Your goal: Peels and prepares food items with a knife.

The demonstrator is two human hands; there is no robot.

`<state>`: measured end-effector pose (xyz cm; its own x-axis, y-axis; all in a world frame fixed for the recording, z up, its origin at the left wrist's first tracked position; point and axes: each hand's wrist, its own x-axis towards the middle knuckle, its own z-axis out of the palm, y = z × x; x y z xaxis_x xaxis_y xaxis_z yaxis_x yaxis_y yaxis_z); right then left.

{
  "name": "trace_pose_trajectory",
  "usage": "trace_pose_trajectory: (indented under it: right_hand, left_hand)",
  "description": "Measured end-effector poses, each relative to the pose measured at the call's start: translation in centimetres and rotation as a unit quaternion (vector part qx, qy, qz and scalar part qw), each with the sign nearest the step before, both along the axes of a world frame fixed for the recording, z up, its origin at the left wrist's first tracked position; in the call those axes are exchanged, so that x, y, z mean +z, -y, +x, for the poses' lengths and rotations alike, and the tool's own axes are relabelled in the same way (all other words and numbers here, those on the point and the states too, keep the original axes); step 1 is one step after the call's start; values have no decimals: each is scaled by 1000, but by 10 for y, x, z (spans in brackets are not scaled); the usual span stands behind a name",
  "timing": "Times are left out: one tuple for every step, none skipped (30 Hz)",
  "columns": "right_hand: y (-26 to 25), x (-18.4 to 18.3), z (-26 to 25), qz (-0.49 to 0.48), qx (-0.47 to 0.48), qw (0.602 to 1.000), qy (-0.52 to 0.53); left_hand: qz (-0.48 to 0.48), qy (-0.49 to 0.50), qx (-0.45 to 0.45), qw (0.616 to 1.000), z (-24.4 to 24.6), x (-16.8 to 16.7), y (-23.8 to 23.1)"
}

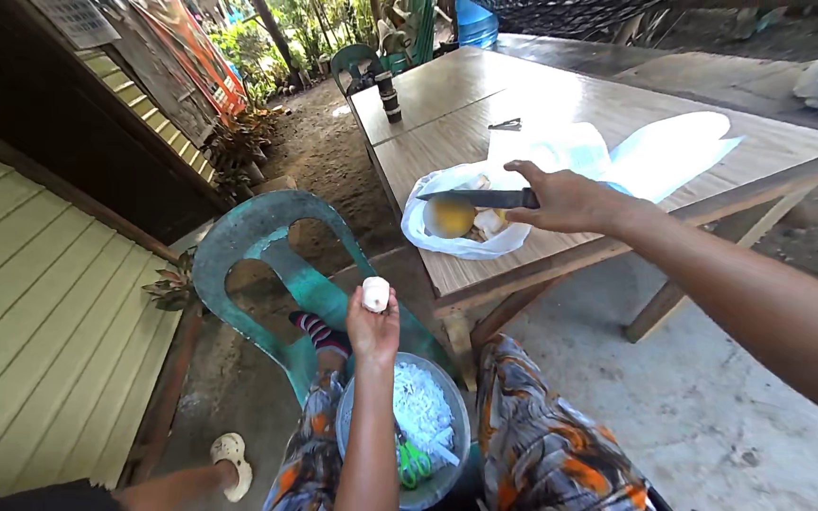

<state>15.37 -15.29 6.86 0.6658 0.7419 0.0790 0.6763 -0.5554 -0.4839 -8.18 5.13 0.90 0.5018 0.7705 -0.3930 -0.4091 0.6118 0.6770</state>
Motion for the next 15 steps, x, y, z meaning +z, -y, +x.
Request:
trace_pose_trajectory:
  right_hand:
    - [9, 2, -2, -16, -12, 1000, -1]
    - [20, 3, -4, -30, -26, 999, 2]
    - [29, 4, -5, -42, -42, 998, 6]
    - [36, 4, -5, -60, -60, 996, 14]
    - [40, 5, -5, -83, -81, 993, 20]
    - [41, 5, -5, -98, -99, 990, 28]
    - [39, 5, -4, -108, -114, 987, 30]
    - [33, 7, -4, -112, -124, 986, 25]
    - [26, 7, -3, -107, -129, 986, 19]
    - [17, 6, -1, -97, -127, 987, 12]
    - [7, 4, 1, -84, -123, 989, 7]
    - [-4, 1, 2, -68, -118, 991, 2]
    - [-14, -3, 3, -54, -113, 992, -1]
    - [-23, -6, 4, -43, -113, 993, -5]
    - [-32, -9, 5, -35, -115, 993, -11]
  left_hand:
    - [13, 1, -4, 1000, -4, 0, -1]
    - [28, -1, -9, 1000, -7, -1, -2]
    - [42, -5, -14, 999, -9, -1, -3]
    - [54, -10, -18, 998, -10, -2, -3]
    - [60, -13, -25, 998, -10, -4, -3]
    - [64, -11, -38, 997, -10, -5, -3]
    - [69, -5, -53, 996, -8, -6, -2]
    - [71, 3, -62, 995, -6, -7, 0]
    - [73, 6, -71, 995, -4, -6, 3]
    - [72, 10, -77, 994, -2, -6, 6]
    - [66, 11, -78, 995, -1, -5, 8]
    - [59, 13, -77, 995, 0, -4, 9]
    - [54, 14, -77, 995, -1, -3, 10]
    - [53, 13, -74, 996, -1, -3, 9]
    - [53, 11, -68, 996, -2, -3, 8]
